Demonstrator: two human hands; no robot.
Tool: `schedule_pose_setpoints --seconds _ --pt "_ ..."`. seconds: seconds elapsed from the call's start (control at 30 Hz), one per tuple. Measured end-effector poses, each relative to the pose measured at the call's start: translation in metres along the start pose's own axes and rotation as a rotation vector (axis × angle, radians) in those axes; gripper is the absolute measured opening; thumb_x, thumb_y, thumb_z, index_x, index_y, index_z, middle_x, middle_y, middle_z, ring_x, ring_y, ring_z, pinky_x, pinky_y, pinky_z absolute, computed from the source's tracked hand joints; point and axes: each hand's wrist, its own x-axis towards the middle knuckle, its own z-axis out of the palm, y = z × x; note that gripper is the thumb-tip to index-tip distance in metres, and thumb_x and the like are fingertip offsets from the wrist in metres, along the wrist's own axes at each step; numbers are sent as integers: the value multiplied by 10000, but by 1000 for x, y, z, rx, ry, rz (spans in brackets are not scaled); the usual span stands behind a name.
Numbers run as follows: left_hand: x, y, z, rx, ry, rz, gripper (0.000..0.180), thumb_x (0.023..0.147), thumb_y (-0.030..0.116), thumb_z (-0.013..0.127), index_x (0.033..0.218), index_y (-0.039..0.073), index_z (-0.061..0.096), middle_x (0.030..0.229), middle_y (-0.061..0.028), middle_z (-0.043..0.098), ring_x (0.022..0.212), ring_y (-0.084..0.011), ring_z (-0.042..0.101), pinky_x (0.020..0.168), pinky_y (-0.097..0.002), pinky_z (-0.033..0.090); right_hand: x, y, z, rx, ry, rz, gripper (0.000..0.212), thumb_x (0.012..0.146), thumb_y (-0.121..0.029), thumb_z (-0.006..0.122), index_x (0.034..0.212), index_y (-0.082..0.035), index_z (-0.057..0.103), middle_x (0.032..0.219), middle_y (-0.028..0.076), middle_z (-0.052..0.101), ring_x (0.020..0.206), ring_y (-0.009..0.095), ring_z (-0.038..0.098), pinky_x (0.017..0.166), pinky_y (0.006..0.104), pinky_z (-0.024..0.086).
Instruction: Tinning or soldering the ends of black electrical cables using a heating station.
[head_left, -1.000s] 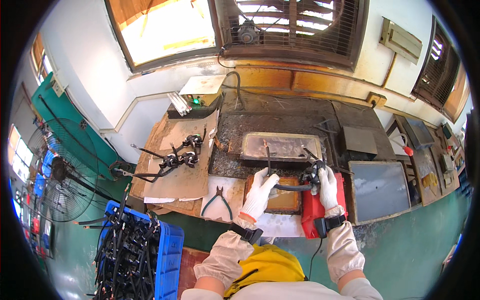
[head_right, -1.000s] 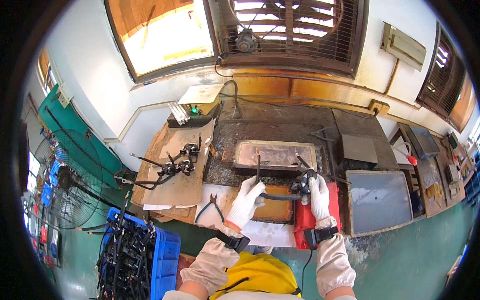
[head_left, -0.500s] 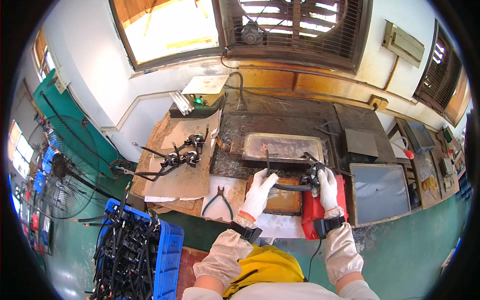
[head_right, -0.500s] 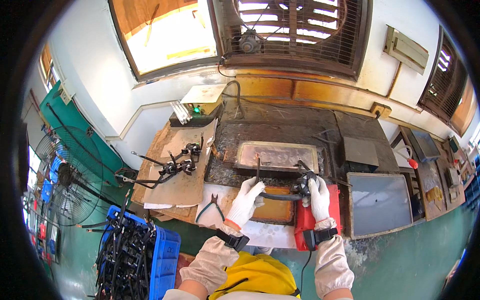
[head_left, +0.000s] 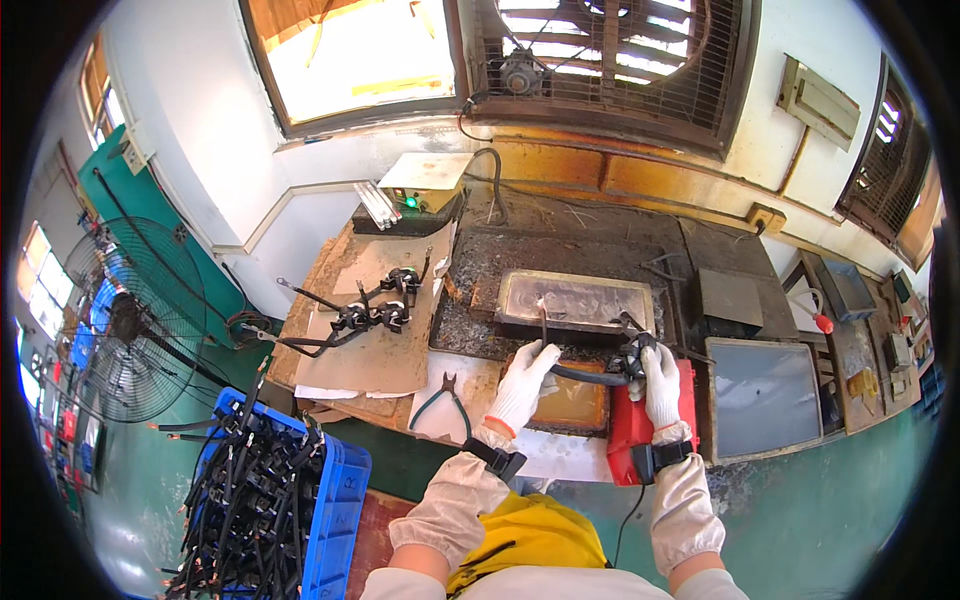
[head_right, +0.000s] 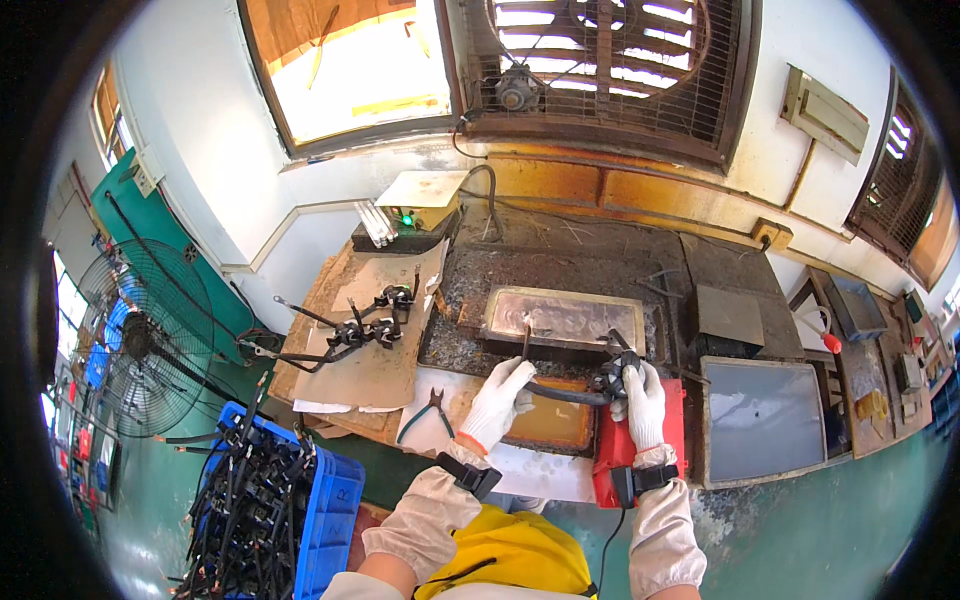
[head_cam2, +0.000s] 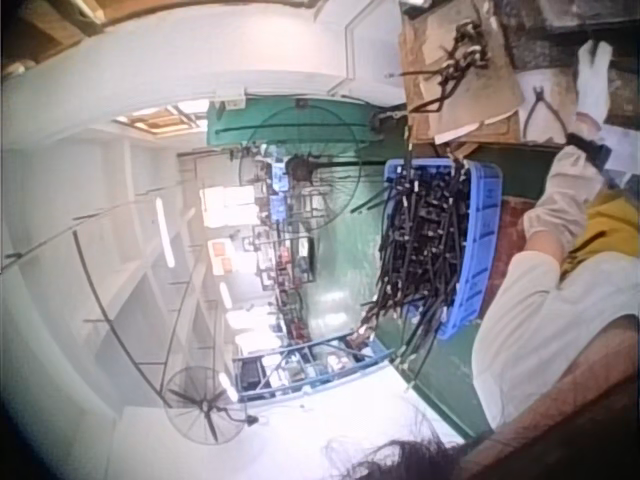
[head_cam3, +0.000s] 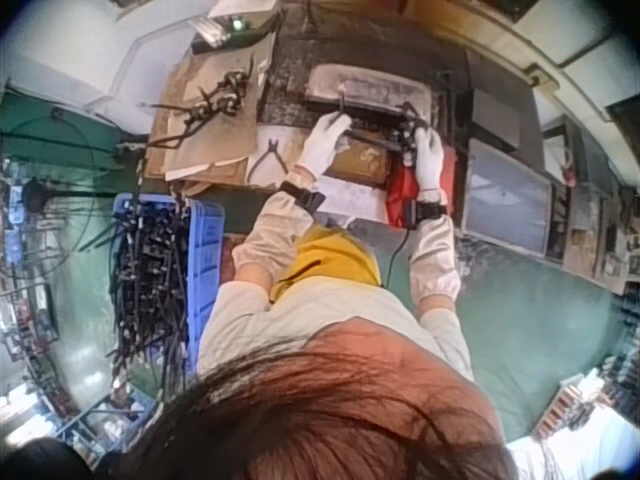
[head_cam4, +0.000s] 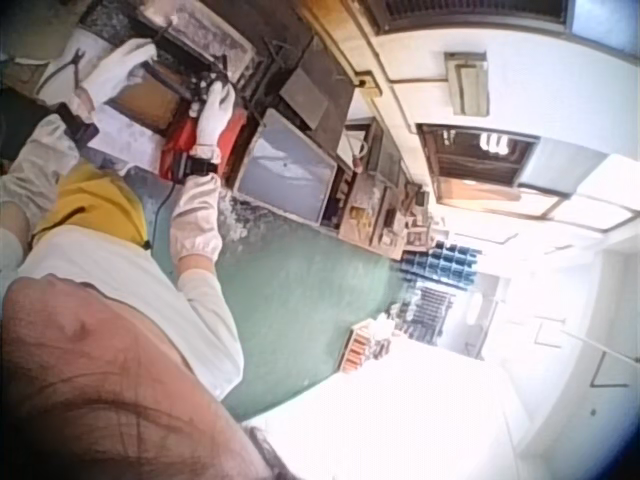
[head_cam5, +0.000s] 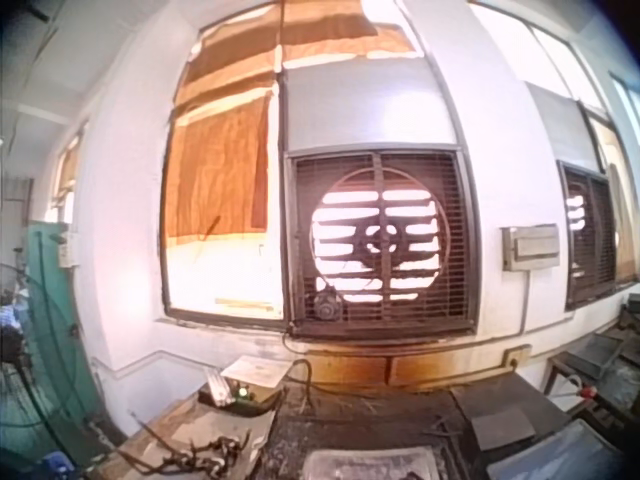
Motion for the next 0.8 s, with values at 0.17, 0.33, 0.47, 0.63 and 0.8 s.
schedule_pose_setpoints --seconds 0.17,0.33,0.47,0.63,0.8 --pt "2 0 -2 -4 3 4 516 865 340 600 1263 45 453 1020 8 559 750 -76 512 661 -249 452 0 0 1 25 3 -7 331 916 -255 518 1149 -24 472 675 34 539 417 87 476 351 212 391" --pt "3 1 -2 -15 -8 0 510 869 341 597 1262 48 455 1019 14 563 742 -74 508 653 -244 448 0 2 -1 37 -8 -13 330 915 -260 520 1143 -26 472 683 36 538 415 86 470 350 212 388" --pt "4 -2 -3 -20 -3 4 505 871 336 595 1263 50 455 1017 14 569 733 -76 513 634 -241 451 1 2 -1 38 1 6 323 915 -263 519 1132 -26 479 686 36 538 413 86 468 350 213 390" --pt "5 -4 -3 -33 13 -3 498 872 333 595 1260 53 458 1010 18 575 717 -75 516 622 -240 456 3 5 -2 24 -1 -1 316 916 -259 518 1127 -26 483 682 34 534 412 85 464 351 215 394" --pt "5 -3 -3 -39 13 -9 472 875 326 592 1248 62 471 1009 21 578 714 -73 519 624 -244 463 3 2 -1 17 -3 1 311 918 -252 514 1124 -21 483 683 27 536 414 84 473 348 212 394"
